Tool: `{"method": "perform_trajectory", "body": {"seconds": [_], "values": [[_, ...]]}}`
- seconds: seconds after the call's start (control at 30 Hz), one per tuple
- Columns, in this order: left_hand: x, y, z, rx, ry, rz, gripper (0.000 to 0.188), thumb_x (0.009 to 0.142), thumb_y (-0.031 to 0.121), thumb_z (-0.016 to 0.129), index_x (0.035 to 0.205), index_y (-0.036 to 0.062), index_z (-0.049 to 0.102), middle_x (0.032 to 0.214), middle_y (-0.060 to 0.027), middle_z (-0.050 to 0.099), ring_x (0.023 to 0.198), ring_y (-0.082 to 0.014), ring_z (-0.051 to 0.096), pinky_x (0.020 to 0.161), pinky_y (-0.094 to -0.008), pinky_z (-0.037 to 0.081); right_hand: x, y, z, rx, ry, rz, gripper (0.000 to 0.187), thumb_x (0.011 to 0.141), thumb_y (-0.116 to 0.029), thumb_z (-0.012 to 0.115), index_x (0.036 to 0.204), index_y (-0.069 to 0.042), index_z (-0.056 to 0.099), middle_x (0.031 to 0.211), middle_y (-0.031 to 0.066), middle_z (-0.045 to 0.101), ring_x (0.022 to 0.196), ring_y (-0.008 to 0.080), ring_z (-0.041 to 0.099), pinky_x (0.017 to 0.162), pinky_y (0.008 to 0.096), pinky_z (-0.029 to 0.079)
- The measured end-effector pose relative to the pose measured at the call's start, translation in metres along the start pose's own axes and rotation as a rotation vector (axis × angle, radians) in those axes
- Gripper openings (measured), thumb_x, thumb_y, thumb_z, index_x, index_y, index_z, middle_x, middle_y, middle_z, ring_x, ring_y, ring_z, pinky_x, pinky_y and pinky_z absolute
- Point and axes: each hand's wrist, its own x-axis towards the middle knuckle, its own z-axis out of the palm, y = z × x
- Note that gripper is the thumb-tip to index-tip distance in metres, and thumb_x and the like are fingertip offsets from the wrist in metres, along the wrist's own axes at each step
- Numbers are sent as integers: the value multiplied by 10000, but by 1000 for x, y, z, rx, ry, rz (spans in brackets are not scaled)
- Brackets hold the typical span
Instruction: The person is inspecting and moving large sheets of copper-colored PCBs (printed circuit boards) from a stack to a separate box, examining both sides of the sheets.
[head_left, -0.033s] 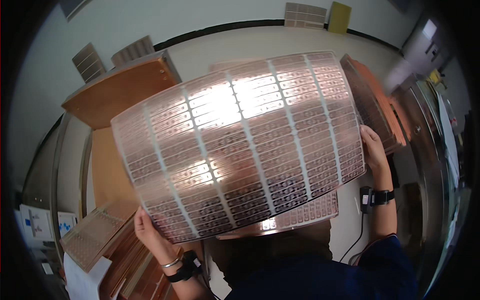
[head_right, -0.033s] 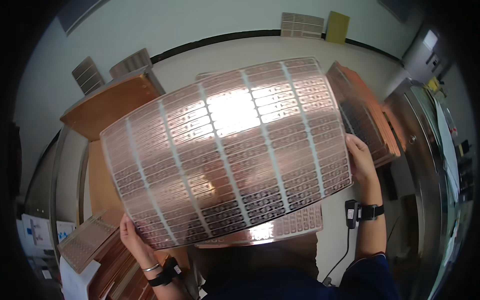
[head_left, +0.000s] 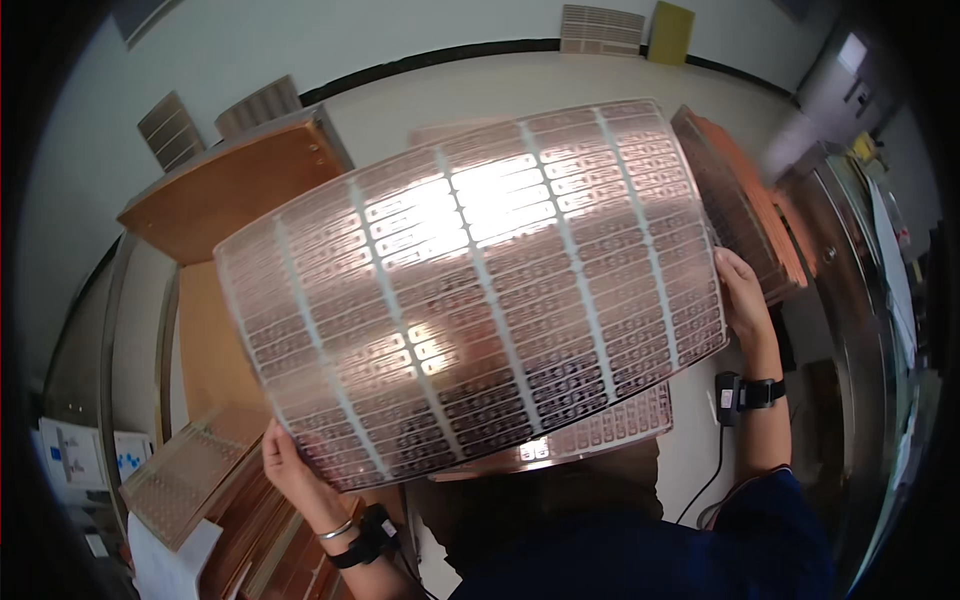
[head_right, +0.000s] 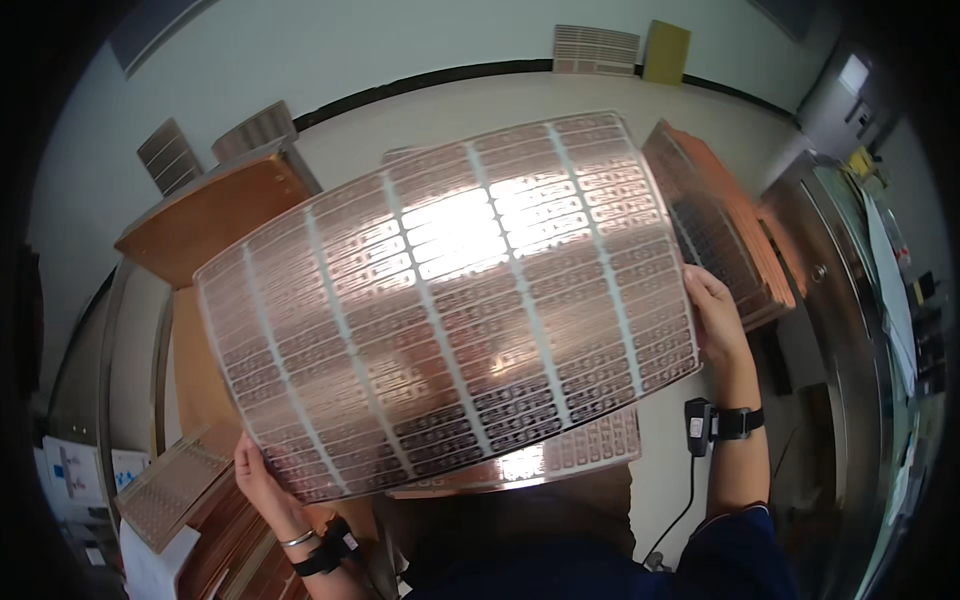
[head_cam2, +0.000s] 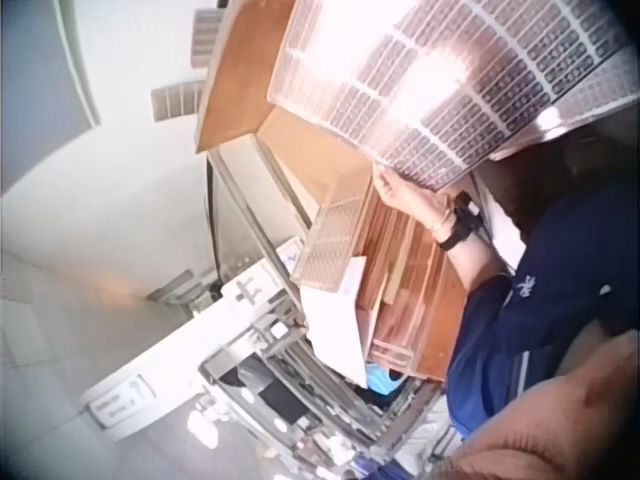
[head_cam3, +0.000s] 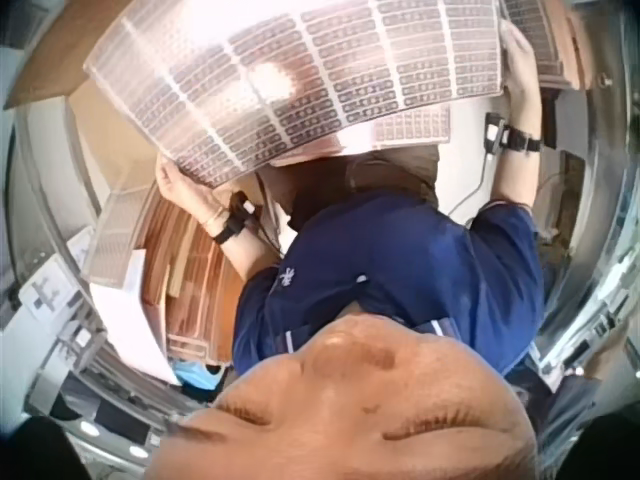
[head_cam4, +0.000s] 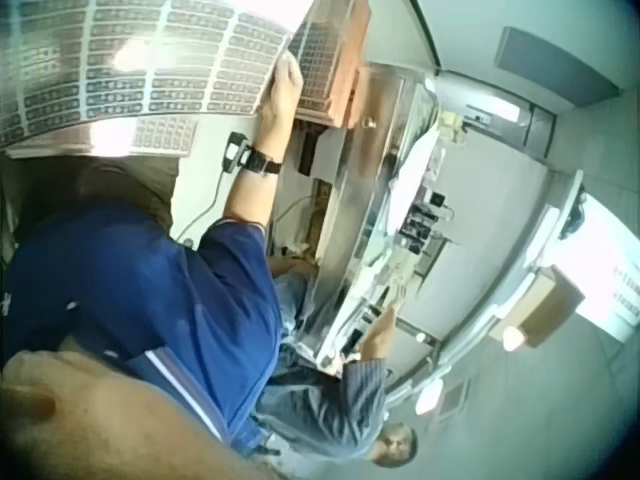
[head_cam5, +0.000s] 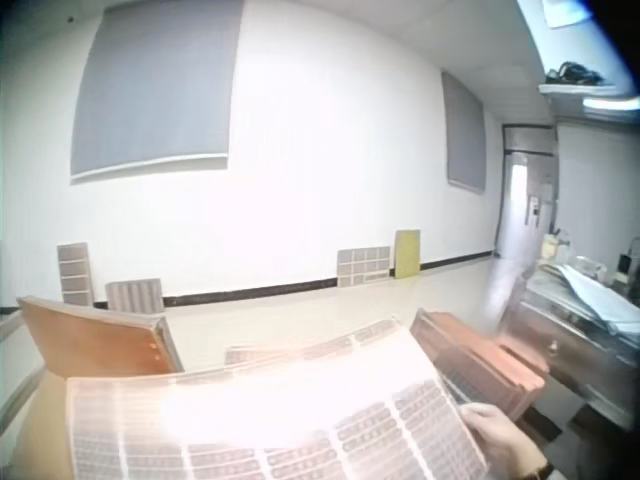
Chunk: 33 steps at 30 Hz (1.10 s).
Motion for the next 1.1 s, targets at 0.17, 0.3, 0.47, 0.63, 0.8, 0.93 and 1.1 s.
{"method": "perform_trajectory", "body": {"seconds": [0.17, 0.3, 0.47, 0.63, 0.8, 0.93, 1.1], "values": [[6, -4, -14, 92, -19, 27, 225, 911, 162, 497, 1015, -22, 574, 972, -46, 605, 848, -116, 546, 775, -255, 436, -10, -11, 7, 82, -56, -41, 263, 897, -197, 516, 1026, 25, 575, 895, 60, 619, 778, 99, 585, 696, 215, 475], [8, -8, -20, 160, -18, -41, 249, 912, 172, 492, 1041, -29, 564, 1000, -62, 600, 876, -130, 545, 804, -272, 428, -13, -13, 9, 76, -39, -67, 283, 887, -215, 539, 1019, 31, 591, 899, 51, 619, 794, 89, 566, 699, 223, 459], [5, 0, -12, 304, 61, -51, 315, 914, 214, 485, 1086, -43, 539, 1067, -98, 577, 945, -158, 534, 830, -294, 419, -14, -16, 10, 35, -42, -110, 304, 894, -234, 528, 1030, 29, 598, 899, 50, 623, 791, 86, 567, 700, 226, 457], [-15, 21, 8, 427, 45, -24, 325, 849, 161, 498, 1066, -78, 537, 1044, -162, 559, 914, -238, 518, 810, -332, 410, -14, -20, 12, -9, 15, -102, 303, 891, -243, 534, 1020, 19, 616, 874, 45, 633, 778, 83, 570, 699, 227, 458], [-20, 30, 26, 384, 64, -29, 330, 839, 161, 486, 1060, -75, 552, 1009, -160, 576, 867, -235, 524, 769, -337, 417, -17, -23, 15, -81, 28, -122, 301, 887, -239, 540, 1035, 10, 621, 870, 50, 641, 781, 83, 573, 703, 226, 461], [-26, 25, 33, 392, 122, 5, 333, 863, 194, 486, 1034, -81, 561, 984, -150, 582, 852, -225, 530, 741, -331, 427, -20, -19, 15, -82, 42, -101, 292, 882, -219, 547, 1040, 17, 618, 877, 53, 641, 785, 89, 575, 711, 226, 462], [-30, 20, 37, 347, 219, 14, 326, 885, 217, 485, 981, -81, 574, 954, -142, 585, 824, -215, 534, 712, -322, 435, -23, -11, 10, -103, 24, -161, 294, 877, -218, 553, 1043, 15, 619, 804, 33, 631, 701, 66, 561, 621, 200, 453]]}}
